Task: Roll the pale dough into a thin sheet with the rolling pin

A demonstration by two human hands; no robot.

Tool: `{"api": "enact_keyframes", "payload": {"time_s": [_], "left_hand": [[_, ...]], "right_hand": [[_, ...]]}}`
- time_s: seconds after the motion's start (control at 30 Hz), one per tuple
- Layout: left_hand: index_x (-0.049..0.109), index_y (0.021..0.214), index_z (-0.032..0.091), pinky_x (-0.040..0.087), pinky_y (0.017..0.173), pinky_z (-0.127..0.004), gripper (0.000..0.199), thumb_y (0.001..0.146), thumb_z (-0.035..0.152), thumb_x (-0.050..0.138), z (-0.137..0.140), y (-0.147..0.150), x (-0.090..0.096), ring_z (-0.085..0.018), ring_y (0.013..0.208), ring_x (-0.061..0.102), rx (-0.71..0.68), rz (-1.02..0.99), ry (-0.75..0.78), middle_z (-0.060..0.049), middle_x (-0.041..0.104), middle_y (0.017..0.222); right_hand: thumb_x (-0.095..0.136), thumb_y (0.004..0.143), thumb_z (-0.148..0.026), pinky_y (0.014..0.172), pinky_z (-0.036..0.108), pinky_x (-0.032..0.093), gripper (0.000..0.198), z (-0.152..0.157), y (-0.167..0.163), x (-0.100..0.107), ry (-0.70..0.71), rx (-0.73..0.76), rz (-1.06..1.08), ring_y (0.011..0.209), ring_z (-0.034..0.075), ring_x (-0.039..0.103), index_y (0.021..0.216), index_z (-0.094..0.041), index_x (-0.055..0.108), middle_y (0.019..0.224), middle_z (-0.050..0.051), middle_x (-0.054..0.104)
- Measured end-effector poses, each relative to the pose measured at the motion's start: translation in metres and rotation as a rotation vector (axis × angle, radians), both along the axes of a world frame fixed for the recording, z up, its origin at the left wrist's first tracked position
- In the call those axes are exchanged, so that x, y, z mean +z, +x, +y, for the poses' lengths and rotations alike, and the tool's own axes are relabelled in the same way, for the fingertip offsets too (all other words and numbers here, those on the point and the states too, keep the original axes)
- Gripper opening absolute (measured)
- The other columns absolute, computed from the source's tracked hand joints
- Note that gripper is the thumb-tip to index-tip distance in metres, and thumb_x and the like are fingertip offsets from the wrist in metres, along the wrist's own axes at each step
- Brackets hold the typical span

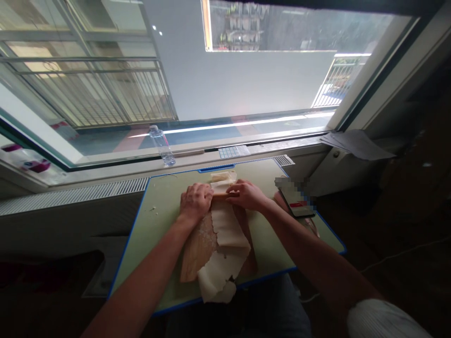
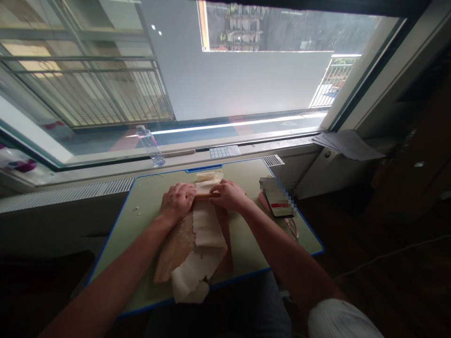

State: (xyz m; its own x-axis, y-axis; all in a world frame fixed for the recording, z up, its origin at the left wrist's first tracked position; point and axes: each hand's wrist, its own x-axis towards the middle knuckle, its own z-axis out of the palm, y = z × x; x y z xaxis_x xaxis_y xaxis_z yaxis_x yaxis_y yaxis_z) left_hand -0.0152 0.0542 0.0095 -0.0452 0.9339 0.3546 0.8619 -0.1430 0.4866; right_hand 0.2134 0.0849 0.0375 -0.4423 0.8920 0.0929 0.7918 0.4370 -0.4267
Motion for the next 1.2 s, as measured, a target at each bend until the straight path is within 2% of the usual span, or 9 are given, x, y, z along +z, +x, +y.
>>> {"api": "enact_keyframes", "payload": {"time_s": [0.1, 0.23, 0.4, 0.5, 0.67, 0.83, 1.03, 1.1, 1.2], "left_hand": [[0.074, 0.129, 0.025, 0.030, 0.126, -0.058, 0.038, 0.098, 0.038, 0.057, 0.011, 0.000, -0.004, -0.039, 0.137, 0.056, 0.021, 0.000, 0.024, -0.017, 0.067, 0.145], [0.070, 0.139, 0.024, 0.018, 0.128, -0.068, 0.046, 0.096, 0.031, 0.057, 0.039, -0.006, -0.005, -0.043, 0.145, 0.050, 0.040, 0.031, 0.012, -0.019, 0.061, 0.154], [0.060, 0.153, 0.025, 0.029, 0.124, -0.069, 0.057, 0.096, 0.031, 0.052, 0.076, -0.011, -0.001, -0.043, 0.149, 0.047, 0.046, 0.145, -0.140, -0.018, 0.054, 0.163], [0.052, 0.161, 0.023, 0.035, 0.123, -0.064, 0.062, 0.100, 0.034, 0.045, 0.084, -0.012, 0.002, -0.040, 0.150, 0.047, 0.054, 0.261, -0.251, -0.016, 0.048, 0.168], [0.053, 0.160, 0.025, 0.038, 0.126, -0.054, 0.060, 0.104, 0.036, 0.036, 0.061, -0.006, 0.004, -0.031, 0.151, 0.049, 0.080, 0.394, -0.233, -0.009, 0.050, 0.169], [0.060, 0.155, 0.019, 0.037, 0.127, -0.056, 0.062, 0.108, 0.043, 0.027, 0.014, 0.002, 0.002, -0.032, 0.153, 0.048, 0.068, 0.369, -0.178, -0.010, 0.055, 0.164], [0.055, 0.159, 0.019, 0.031, 0.130, -0.060, 0.061, 0.109, 0.044, 0.030, -0.045, 0.007, 0.003, -0.030, 0.158, 0.043, 0.055, 0.376, -0.131, -0.012, 0.053, 0.166], [0.057, 0.157, 0.020, 0.028, 0.131, -0.061, 0.060, 0.109, 0.043, 0.030, -0.050, 0.009, 0.006, -0.029, 0.158, 0.043, 0.053, 0.387, -0.137, -0.012, 0.054, 0.165], [0.059, 0.154, 0.017, 0.025, 0.132, -0.064, 0.061, 0.109, 0.043, 0.026, -0.037, 0.014, 0.011, -0.030, 0.158, 0.043, 0.073, 0.374, -0.204, -0.013, 0.054, 0.165]], "right_hand": [[0.072, 0.093, -0.072, 0.110, 0.042, 0.044, 0.060, 0.008, -0.001, -0.011, 0.083, -0.166, -0.023, 0.129, 0.031, 0.060, 0.135, -0.029, 0.073, 0.137, 0.012, 0.066], [0.056, 0.099, -0.078, 0.114, 0.049, 0.040, 0.076, 0.025, -0.007, -0.017, 0.106, -0.332, -0.074, 0.137, 0.036, 0.054, 0.151, -0.023, 0.060, 0.149, 0.018, 0.061], [0.043, 0.101, -0.080, 0.115, 0.052, 0.039, 0.085, 0.056, -0.015, -0.012, -0.009, -0.398, -0.075, 0.142, 0.039, 0.051, 0.159, -0.019, 0.052, 0.157, 0.021, 0.056], [0.038, 0.101, -0.082, 0.116, 0.053, 0.038, 0.088, 0.066, -0.016, -0.011, -0.053, -0.402, -0.122, 0.145, 0.039, 0.048, 0.161, -0.019, 0.049, 0.160, 0.021, 0.053], [0.035, 0.106, -0.070, 0.116, 0.052, 0.039, 0.074, 0.049, -0.016, -0.016, 0.017, -0.397, -0.221, 0.141, 0.036, 0.052, 0.158, -0.020, 0.053, 0.159, 0.017, 0.057], [0.029, 0.111, -0.059, 0.114, 0.052, 0.039, 0.063, 0.005, -0.014, -0.019, 0.102, -0.392, -0.261, 0.137, 0.035, 0.055, 0.137, -0.017, 0.069, 0.148, 0.019, 0.065], [0.025, 0.114, -0.056, 0.126, 0.059, 0.024, 0.070, -0.044, -0.006, -0.023, 0.158, -0.380, -0.259, 0.155, 0.035, 0.039, 0.156, -0.009, 0.053, 0.167, 0.021, 0.048], [0.026, 0.114, -0.056, 0.127, 0.060, 0.021, 0.070, -0.049, -0.005, -0.024, 0.173, -0.363, -0.265, 0.156, 0.035, 0.038, 0.155, -0.008, 0.053, 0.167, 0.022, 0.047], [0.025, 0.114, -0.057, 0.127, 0.061, 0.021, 0.068, -0.039, -0.007, -0.024, 0.180, -0.347, -0.262, 0.154, 0.036, 0.041, 0.148, -0.009, 0.060, 0.164, 0.021, 0.052]]}}
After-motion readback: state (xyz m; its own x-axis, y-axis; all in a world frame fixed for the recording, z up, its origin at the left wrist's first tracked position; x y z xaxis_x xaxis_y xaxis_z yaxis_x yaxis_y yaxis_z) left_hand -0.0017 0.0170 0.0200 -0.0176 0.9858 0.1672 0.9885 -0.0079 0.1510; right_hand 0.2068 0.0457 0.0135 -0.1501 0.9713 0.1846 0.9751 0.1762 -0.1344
